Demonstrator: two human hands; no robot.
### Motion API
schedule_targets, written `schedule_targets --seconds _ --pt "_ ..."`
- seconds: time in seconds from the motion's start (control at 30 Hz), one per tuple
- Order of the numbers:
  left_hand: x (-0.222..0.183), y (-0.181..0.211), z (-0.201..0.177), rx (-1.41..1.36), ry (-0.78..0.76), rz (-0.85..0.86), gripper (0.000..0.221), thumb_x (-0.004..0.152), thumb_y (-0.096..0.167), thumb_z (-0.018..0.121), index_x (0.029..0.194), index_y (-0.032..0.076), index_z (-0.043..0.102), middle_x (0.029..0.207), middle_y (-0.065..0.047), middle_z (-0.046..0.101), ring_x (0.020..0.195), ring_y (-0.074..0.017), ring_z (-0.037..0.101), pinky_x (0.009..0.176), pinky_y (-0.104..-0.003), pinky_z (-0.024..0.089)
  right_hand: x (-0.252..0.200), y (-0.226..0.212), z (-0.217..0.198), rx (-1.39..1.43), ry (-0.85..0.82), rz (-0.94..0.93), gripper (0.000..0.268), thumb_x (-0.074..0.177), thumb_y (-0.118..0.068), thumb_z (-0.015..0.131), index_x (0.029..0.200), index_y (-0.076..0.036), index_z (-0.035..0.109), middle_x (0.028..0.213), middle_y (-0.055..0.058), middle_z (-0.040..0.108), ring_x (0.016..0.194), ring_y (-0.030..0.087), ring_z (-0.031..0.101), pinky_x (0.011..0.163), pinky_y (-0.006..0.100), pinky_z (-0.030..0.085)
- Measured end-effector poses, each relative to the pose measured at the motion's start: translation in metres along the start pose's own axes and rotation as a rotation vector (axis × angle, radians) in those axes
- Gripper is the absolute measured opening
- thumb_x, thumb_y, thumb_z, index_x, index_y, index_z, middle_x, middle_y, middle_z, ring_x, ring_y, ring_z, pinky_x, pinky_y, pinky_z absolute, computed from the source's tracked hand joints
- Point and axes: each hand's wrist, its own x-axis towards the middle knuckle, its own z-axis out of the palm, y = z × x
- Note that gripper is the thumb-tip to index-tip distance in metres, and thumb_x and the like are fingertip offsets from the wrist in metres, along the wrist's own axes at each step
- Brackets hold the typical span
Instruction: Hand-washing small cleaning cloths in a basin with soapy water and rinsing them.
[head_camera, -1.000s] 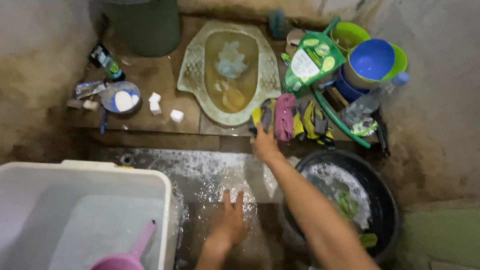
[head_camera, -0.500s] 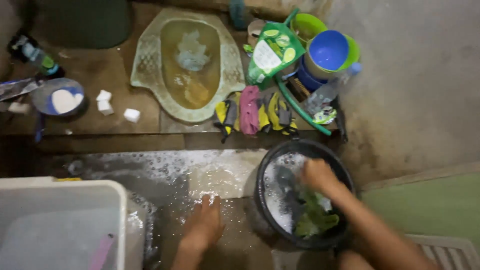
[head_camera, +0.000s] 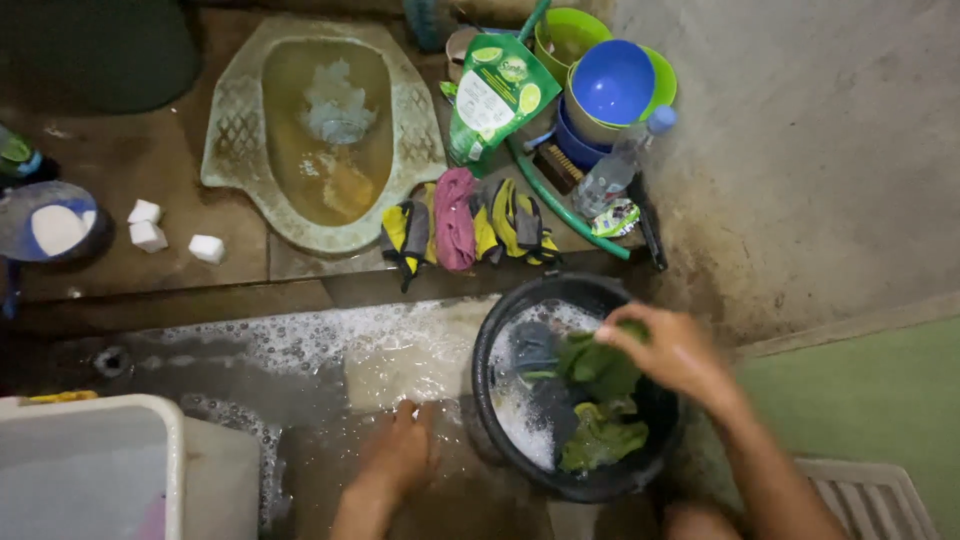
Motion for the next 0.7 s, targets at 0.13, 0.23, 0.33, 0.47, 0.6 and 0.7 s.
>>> schedule_targets --seconds 0.13,0.23,0.33,0.47,0.6,0.7 --pt "0.015 -0.001 0.016 -0.101 -0.018 0.046 0.055 0.088 0.024 0.049 0.139 0.015 0.031 0.143 -0.017 0.028 0.129 -0.0404 0.035 0.102 -0.055 0.038 -0.024 0.018 -0.023 0.345 0.387 -0.225 0.027 0.086 -0.039 0.059 0.099 -0.018 0.068 0.072 -0.001 0.063 0.043 0.01 0.034 0.046 0.026 0.031" --pt "0.016 0.002 0.015 -0.116 -0.002 0.065 0.057 0.086 0.024 0.05 0.14 0.014 0.034 0.142 -0.018 0.03 0.127 -0.0408 0.037 0.1 -0.056 0.04 -0.031 0.032 -0.024 0.451 0.538 -0.395 0.012 0.085 -0.021 0.066 0.096 -0.015 0.064 0.085 -0.004 0.063 0.051 0.008 0.034 0.053 0.024 0.033" --pt "0.002 0.015 -0.007 -0.082 -0.027 0.058 0.057 0.089 0.025 0.051 0.142 0.014 0.031 0.142 -0.017 0.031 0.125 -0.0392 0.041 0.099 -0.056 0.043 -0.028 0.037 -0.021 0.437 0.537 -0.483 0.014 0.085 -0.015 0.065 0.098 -0.014 0.061 0.093 0.0 0.062 0.077 0.012 0.05 0.073 0.026 0.04" --pt "-0.019 0.032 -0.031 -0.16 -0.116 0.007 0.059 0.095 0.016 0.053 0.148 0.015 0.026 0.146 -0.017 0.028 0.131 -0.037 0.036 0.111 -0.051 0.038 -0.018 0.033 -0.015 0.413 0.498 -0.386 0.024 0.086 -0.014 0.064 0.11 -0.019 0.063 0.11 0.0 0.067 0.101 0.016 0.063 0.086 0.03 0.046" --pt "-0.017 0.033 -0.032 -0.09 0.024 0.101 0.042 0.095 0.022 0.042 0.135 0.013 0.036 0.135 -0.014 0.037 0.12 -0.0358 0.044 0.096 -0.055 0.043 -0.013 0.032 -0.012 0.392 0.555 -0.762 0.031 0.082 0.005 0.057 0.108 -0.009 0.066 0.108 0.006 0.068 0.104 0.02 0.064 0.096 0.032 0.048" --pt "-0.029 0.069 -0.064 -0.236 0.498 0.436 0.046 0.087 0.011 0.057 0.132 0.004 0.046 0.136 -0.012 0.045 0.122 -0.0303 0.046 0.097 -0.053 0.041 -0.02 0.038 -0.013 0.481 0.549 -0.727 0.028 0.084 -0.005 0.065 0.111 -0.008 0.069 0.11 0.005 0.072 0.102 0.017 0.068 0.092 0.029 0.053"
